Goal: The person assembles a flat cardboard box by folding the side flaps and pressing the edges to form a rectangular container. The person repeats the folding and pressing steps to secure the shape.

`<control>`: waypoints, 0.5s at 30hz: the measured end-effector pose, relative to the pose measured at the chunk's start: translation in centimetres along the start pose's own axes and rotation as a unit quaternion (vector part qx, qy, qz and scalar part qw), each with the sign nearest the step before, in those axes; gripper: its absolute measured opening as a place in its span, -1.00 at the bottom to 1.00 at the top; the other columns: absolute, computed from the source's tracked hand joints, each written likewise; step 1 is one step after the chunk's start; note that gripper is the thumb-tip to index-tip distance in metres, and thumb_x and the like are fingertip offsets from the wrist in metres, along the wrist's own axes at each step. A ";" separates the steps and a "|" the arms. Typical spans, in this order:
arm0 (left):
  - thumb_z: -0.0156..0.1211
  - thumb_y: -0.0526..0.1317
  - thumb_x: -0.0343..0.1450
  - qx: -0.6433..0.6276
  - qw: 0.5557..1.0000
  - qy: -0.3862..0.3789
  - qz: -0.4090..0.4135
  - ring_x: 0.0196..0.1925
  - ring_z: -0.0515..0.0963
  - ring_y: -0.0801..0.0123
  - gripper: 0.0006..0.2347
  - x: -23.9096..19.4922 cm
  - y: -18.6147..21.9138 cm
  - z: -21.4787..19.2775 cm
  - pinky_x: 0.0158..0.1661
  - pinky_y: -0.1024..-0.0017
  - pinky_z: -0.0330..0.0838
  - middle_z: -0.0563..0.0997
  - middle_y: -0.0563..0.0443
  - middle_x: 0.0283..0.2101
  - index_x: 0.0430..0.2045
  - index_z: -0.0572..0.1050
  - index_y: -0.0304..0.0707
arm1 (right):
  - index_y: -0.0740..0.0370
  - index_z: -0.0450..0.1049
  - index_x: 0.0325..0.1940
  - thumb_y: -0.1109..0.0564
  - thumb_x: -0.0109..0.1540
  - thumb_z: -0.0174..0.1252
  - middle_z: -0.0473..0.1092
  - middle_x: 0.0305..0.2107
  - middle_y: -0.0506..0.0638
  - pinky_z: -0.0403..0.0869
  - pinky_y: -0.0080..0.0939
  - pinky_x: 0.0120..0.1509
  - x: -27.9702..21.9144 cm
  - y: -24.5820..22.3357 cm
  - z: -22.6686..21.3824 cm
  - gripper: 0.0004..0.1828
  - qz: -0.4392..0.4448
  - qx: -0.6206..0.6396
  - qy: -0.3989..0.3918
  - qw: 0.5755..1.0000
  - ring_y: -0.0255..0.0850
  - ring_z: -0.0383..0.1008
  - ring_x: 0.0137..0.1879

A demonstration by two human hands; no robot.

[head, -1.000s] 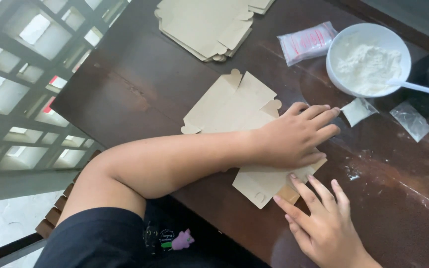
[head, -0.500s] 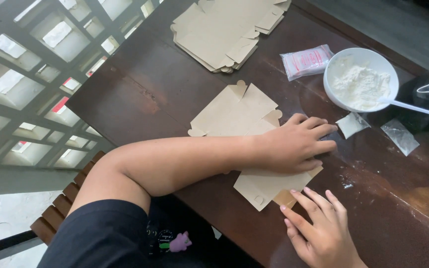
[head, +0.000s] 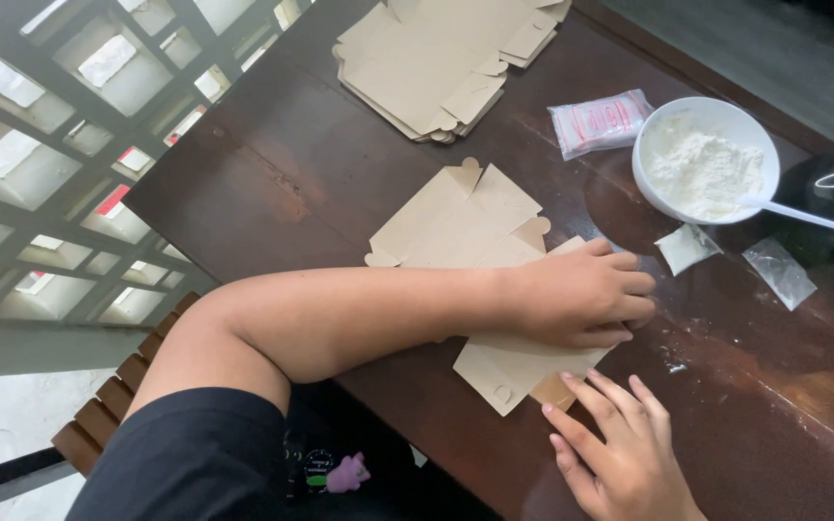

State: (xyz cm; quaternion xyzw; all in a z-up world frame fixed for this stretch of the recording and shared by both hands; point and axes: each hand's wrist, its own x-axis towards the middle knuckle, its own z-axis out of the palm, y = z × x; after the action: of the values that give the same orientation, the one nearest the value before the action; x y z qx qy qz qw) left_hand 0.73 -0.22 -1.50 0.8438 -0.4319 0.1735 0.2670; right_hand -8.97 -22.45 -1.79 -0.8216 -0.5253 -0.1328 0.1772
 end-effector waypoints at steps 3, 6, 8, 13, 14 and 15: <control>0.13 -0.14 0.41 0.016 1.000 0.014 -0.002 -0.24 0.40 0.21 -0.89 0.0 0.4 -0.4 -0.18 0.18 0.18 0.44 0.10 -0.32 -0.47 0.46 -0.11 | -0.12 0.56 -0.07 -0.01 0.26 0.03 0.45 0.12 0.01 0.23 0.19 0.40 -0.3 0.4 0.3 -0.77 -0.017 -0.015 0.022 1.000 -0.02 0.44 0.25; 0.18 -0.12 0.39 0.026 1.000 0.017 0.002 -0.23 0.40 0.19 -0.88 0.1 0.3 -0.3 -0.10 0.15 0.20 0.42 0.09 -0.34 -0.46 0.47 -0.11 | -0.15 0.55 -0.10 0.00 0.27 0.01 0.45 0.15 0.03 0.21 0.18 0.41 0.0 0.1 0.2 -0.79 -0.007 -0.022 0.031 0.999 -0.01 0.45 0.25; 0.23 -0.12 0.37 0.020 1.000 0.011 0.008 -0.21 0.42 0.20 -0.87 0.1 0.2 -0.4 0.03 0.05 0.20 0.42 0.10 -0.36 -0.49 0.44 -0.10 | -0.15 0.55 -0.10 0.00 0.27 0.02 0.45 0.15 0.03 0.21 0.20 0.42 0.1 -0.1 0.1 -0.79 -0.003 -0.019 0.027 0.999 -0.01 0.45 0.26; 0.28 -0.10 0.36 0.044 0.999 -0.003 0.020 -0.11 0.45 0.22 -0.85 0.2 0.2 -0.3 0.22 -0.06 0.17 0.44 0.13 -0.35 -0.48 0.47 -0.09 | -0.15 0.55 -0.10 -0.01 0.27 0.02 0.46 0.15 0.02 0.22 0.19 0.41 0.0 0.1 0.4 -0.79 0.003 -0.026 0.030 0.999 0.00 0.46 0.24; 0.28 -0.06 0.38 0.049 0.998 -0.009 0.024 -0.05 0.46 0.22 -0.84 0.1 0.1 -0.2 0.23 -0.05 0.16 0.51 0.13 -0.26 -0.40 0.51 -0.09 | -0.15 0.56 -0.10 -0.02 0.28 0.01 0.47 0.13 0.02 0.22 0.18 0.39 -0.1 0.1 0.4 -0.77 -0.004 -0.027 0.035 0.999 0.00 0.47 0.22; 0.27 -0.02 0.40 0.054 0.998 -0.015 0.029 0.01 0.47 0.22 -0.81 0.1 0.0 -0.1 0.24 -0.03 0.14 0.59 0.14 -0.17 -0.32 0.55 -0.08 | -0.15 0.57 -0.09 -0.03 0.28 -0.01 0.49 0.10 0.02 0.23 0.17 0.38 -0.1 0.2 0.4 -0.76 -0.011 -0.027 0.041 0.999 0.00 0.47 0.21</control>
State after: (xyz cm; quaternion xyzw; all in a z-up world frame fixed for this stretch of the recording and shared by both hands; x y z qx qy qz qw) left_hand 0.78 -0.26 -1.35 0.8466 -0.4505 0.1917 0.2089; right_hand -8.83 -22.45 -2.19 -0.8145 -0.5224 -0.1825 0.1745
